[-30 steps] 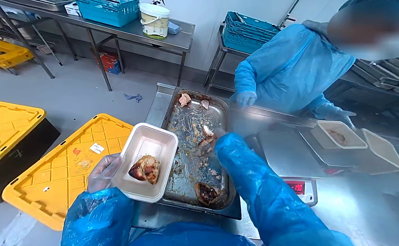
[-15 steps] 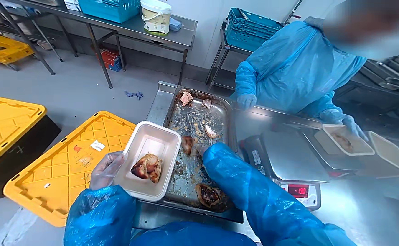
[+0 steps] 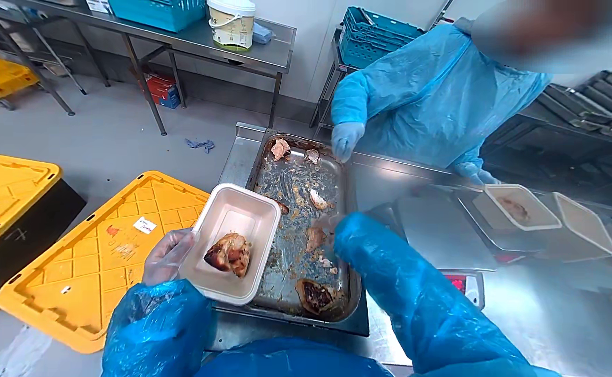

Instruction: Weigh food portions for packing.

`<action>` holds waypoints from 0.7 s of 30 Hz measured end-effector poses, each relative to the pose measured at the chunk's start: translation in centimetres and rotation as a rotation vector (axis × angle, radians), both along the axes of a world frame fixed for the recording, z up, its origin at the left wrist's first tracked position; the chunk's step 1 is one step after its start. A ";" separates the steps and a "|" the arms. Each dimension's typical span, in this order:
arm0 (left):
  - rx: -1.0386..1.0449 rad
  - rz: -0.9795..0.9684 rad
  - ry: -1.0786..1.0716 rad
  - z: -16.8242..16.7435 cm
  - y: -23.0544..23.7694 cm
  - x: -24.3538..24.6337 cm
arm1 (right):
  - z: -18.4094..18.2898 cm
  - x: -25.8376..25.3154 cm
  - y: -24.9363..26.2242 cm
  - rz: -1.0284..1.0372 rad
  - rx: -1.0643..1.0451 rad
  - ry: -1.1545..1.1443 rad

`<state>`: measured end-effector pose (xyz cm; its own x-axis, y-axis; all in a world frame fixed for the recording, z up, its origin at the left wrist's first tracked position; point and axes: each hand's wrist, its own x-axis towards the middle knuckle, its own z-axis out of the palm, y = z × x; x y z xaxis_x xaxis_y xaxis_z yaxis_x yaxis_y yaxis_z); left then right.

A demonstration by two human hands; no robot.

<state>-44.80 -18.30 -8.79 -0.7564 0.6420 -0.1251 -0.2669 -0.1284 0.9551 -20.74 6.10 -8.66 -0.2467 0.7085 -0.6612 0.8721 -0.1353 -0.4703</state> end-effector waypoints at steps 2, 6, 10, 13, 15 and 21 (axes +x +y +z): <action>-0.015 -0.002 0.002 0.2 0.4 0.3 | -0.7 -1.7 -0.6 0.160 -0.033 -0.140; 0.009 -0.044 0.018 -0.3 0.5 0.5 | -2.0 -3.1 -1.0 0.843 -0.002 -0.497; 0.018 -0.063 0.013 -0.9 0.8 0.6 | -4.7 1.3 -0.4 0.605 0.191 -0.252; -0.017 -0.058 -0.005 -0.7 1.3 1.1 | 2.4 2.5 -2.1 0.351 0.327 0.006; -0.043 -0.042 -0.021 -0.5 1.9 1.9 | 7.2 2.5 -4.1 0.264 0.329 0.219; -0.054 -0.018 -0.068 0.5 4.5 5.4 | 9.3 -1.7 -11.1 0.456 0.448 0.572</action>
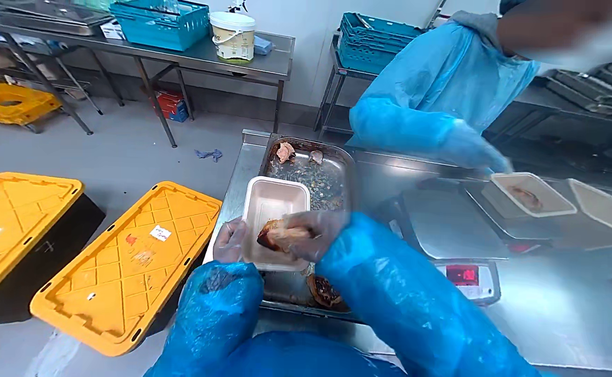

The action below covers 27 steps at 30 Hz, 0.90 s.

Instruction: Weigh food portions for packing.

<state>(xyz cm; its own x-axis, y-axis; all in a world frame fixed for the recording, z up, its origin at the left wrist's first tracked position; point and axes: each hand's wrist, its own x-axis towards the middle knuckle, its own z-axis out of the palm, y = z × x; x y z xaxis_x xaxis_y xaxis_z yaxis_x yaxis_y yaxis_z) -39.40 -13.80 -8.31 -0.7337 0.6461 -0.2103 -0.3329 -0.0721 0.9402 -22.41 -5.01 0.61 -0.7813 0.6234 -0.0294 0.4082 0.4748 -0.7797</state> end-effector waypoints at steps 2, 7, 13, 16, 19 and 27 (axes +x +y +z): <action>-0.014 -0.021 -0.007 0.2 0.4 0.5 | -0.2 -1.6 -1.1 0.060 0.034 -0.114; 0.014 -0.101 -0.031 0.3 0.4 0.9 | -0.6 -2.7 -1.3 0.100 0.007 -0.336; -0.030 -0.181 -0.064 1.0 0.2 1.7 | 1.6 -3.5 -1.7 0.222 -0.011 -0.641; -0.063 -0.214 -0.090 0.9 0.3 2.8 | 1.8 -3.5 -1.9 0.245 -0.015 -0.741; -0.033 -0.242 -0.088 0.8 0.5 4.3 | 1.4 -1.7 -1.8 0.175 0.009 -0.645; 0.016 -0.301 -0.053 1.8 2.2 10.9 | 0.9 9.0 -2.2 0.005 0.255 -0.156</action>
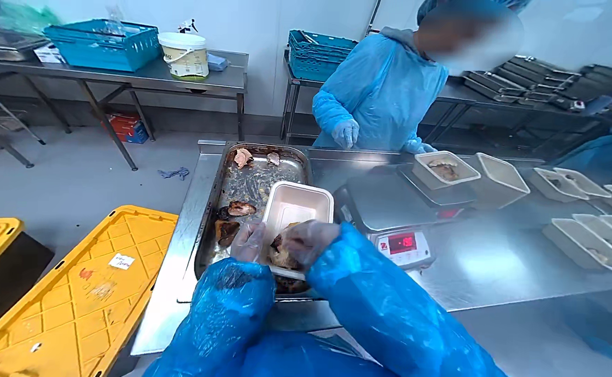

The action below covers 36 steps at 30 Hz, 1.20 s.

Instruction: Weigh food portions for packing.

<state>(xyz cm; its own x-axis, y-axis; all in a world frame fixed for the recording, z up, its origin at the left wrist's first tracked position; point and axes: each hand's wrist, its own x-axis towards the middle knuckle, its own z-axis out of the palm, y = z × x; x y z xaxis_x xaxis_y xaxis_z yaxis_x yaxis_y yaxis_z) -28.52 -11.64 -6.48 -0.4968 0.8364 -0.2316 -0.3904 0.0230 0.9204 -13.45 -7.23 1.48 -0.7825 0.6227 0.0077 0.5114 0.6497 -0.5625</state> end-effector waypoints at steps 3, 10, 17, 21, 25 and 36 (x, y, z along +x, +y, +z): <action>0.001 -0.026 0.007 0.2 1.4 4.1 | 2.2 8.5 0.0 -0.086 0.216 0.265; -0.009 -0.125 -0.061 0.7 7.8 14.3 | 0.6 32.1 -1.4 -0.871 -0.184 0.328; -0.132 -0.106 0.113 0.7 14.2 20.0 | -4.1 44.4 -4.7 -1.160 -0.390 0.399; -0.150 -0.036 0.104 0.4 15.3 21.8 | -6.5 45.9 -4.6 -1.154 -0.372 0.398; 0.027 -0.143 0.065 -2.7 14.8 20.0 | -6.8 45.6 -3.7 -1.124 -0.351 0.354; 0.201 0.049 0.211 0.4 -1.5 3.6 | -4.1 38.0 -0.7 -0.994 -0.199 0.275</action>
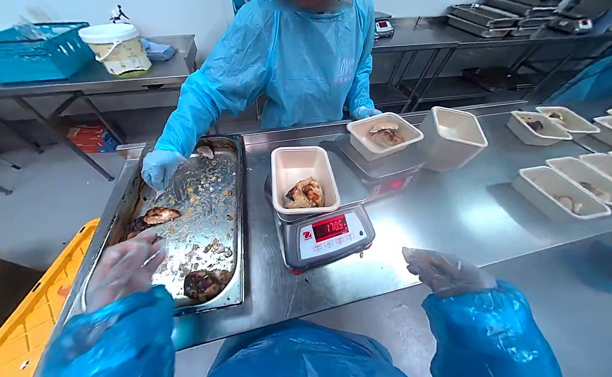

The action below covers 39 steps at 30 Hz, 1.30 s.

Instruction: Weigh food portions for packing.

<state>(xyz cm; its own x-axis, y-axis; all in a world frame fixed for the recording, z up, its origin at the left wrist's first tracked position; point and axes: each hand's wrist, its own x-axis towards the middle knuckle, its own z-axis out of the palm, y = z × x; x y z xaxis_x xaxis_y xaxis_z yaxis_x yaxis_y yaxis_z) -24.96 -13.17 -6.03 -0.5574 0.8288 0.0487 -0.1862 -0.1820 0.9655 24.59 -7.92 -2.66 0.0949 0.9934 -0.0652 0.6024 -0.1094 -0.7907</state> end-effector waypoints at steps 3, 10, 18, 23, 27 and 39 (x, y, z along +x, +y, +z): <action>-0.021 0.140 -0.021 -0.3 -3.9 -4.4 | 1.5 -3.0 0.4 0.026 0.016 -0.030; 0.071 0.313 -0.052 0.0 -8.8 -11.0 | 2.0 -10.6 1.4 0.261 0.111 -0.032; 0.054 0.059 0.043 0.0 -5.3 -10.8 | 1.9 -18.0 1.1 0.383 0.201 -0.085; 0.022 -0.065 0.097 2.1 -1.3 -8.3 | 1.5 -17.7 -0.1 0.394 0.098 -0.108; 0.022 -0.033 0.073 2.2 -1.8 -9.2 | -0.4 -20.4 -0.2 0.586 0.121 -0.111; 0.011 0.246 0.073 -1.9 -13.2 -19.1 | -7.4 -41.2 7.6 0.854 -0.687 -0.622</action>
<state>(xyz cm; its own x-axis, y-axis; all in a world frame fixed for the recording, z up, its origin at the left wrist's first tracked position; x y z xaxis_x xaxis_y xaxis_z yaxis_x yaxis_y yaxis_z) -44.01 -26.41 -7.96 -0.7370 0.6677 0.1047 -0.0650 -0.2242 0.9724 -16.62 -0.31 -10.08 -0.3598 0.5320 -0.7665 0.9328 0.2227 -0.2833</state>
